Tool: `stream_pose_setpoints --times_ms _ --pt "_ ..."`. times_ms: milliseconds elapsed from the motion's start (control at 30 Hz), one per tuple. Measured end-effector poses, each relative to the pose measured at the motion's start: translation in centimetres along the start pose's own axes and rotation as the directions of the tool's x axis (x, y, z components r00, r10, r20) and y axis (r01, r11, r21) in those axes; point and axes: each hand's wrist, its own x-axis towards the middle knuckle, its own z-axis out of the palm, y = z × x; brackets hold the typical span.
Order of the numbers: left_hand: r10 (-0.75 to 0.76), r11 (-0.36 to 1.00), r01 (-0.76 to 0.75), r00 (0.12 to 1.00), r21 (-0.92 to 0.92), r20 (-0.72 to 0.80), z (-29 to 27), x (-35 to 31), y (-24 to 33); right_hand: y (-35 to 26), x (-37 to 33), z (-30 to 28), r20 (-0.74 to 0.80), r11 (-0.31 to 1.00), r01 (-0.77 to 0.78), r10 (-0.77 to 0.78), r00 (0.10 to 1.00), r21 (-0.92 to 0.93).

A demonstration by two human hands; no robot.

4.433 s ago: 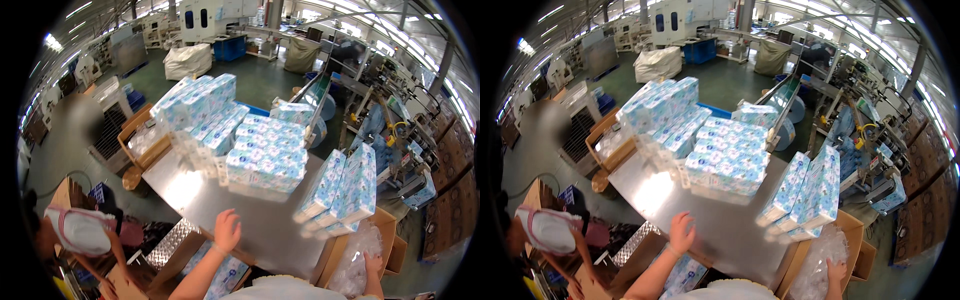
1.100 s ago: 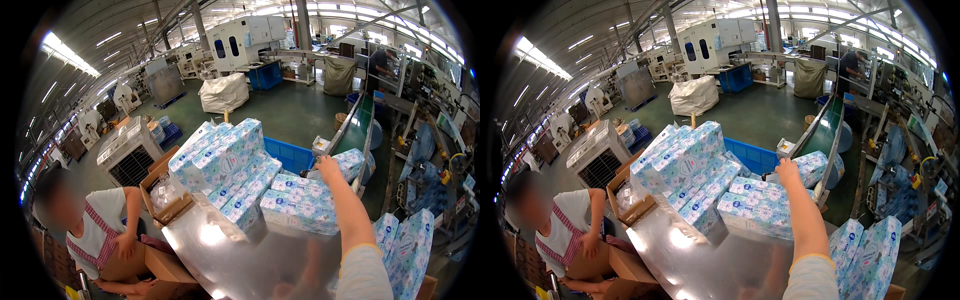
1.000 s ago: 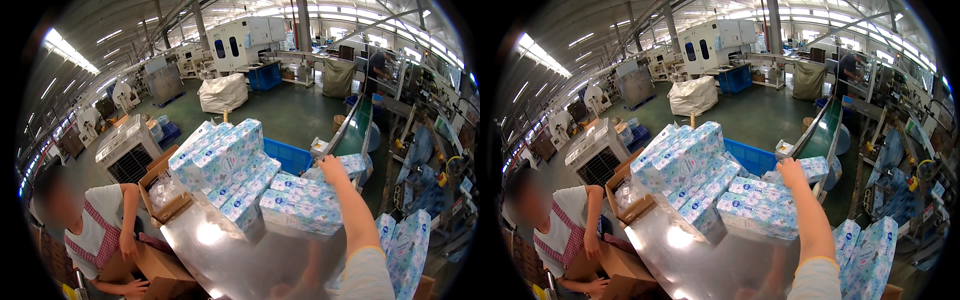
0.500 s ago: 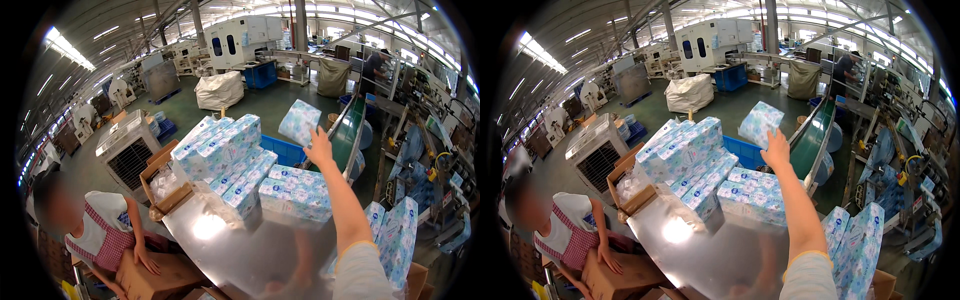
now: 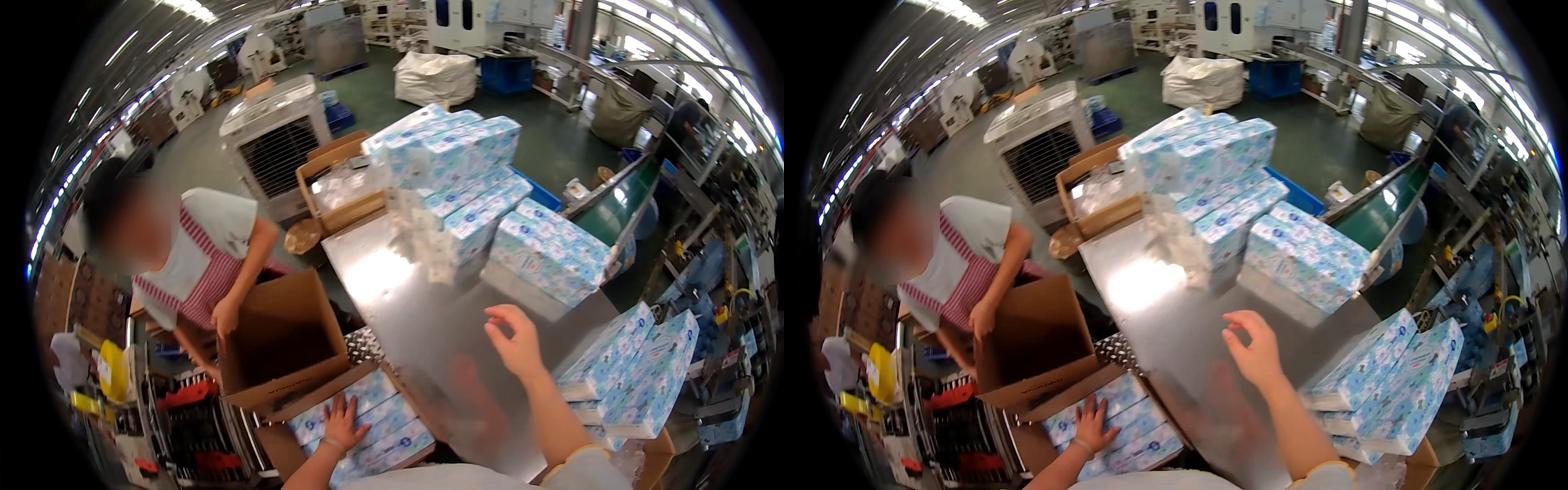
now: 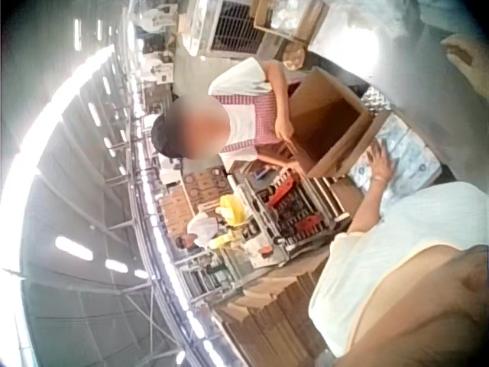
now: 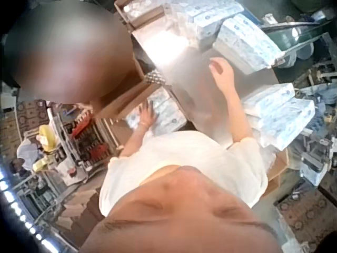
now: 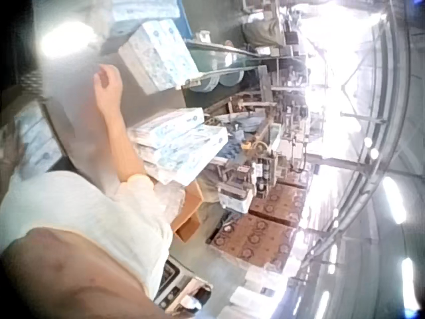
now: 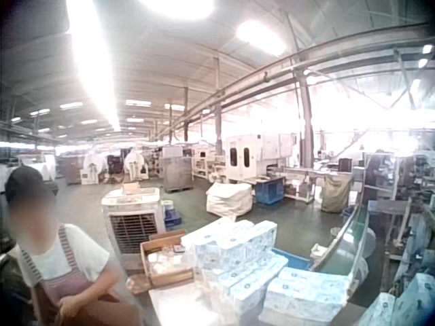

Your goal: The person picks up packs of paper towels from a table and places them into cardboard boxes, moving the boxes onto a conveyor when full and preparing new boxes by hand.

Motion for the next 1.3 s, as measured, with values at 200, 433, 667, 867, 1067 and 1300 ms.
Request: stream_pose_setpoints --times_ms 200,433,667,867,1067,1300 --pt "0.056 0.998 -0.045 0.94 0.041 -0.337 -6.3 -8.3 -2.9 -2.9 -6.2 5.7 0.379 0.966 -0.158 0.227 0.897 -0.206" --pt "-0.764 0.579 0.572 0.63 -0.58 -0.141 -7.3 -21.2 -10.3 -1.1 -14.9 18.6 0.434 0.733 -0.12 0.517 0.737 -0.67" --pt "-0.482 0.572 0.417 0.868 -0.707 0.122 -0.7 -22.2 -20.3 1.4 -18.1 22.7 0.412 0.736 -0.142 0.516 0.751 -0.662" --pt "-0.534 0.702 0.524 0.836 -0.482 0.13 -7.8 -31.6 -33.1 -1.0 -27.2 33.4 0.447 0.925 -0.289 0.373 0.813 -0.246" --pt "-0.51 0.776 0.523 0.849 -0.352 0.137 -4.6 -32.2 -36.3 -8.3 -36.7 51.1 0.644 0.993 0.108 -0.055 0.763 -0.043" --pt "0.09 0.932 0.115 0.845 -0.343 0.527 -13.0 -34.5 -30.3 -10.6 -34.8 53.4 0.976 0.701 0.683 0.092 0.198 -0.204"
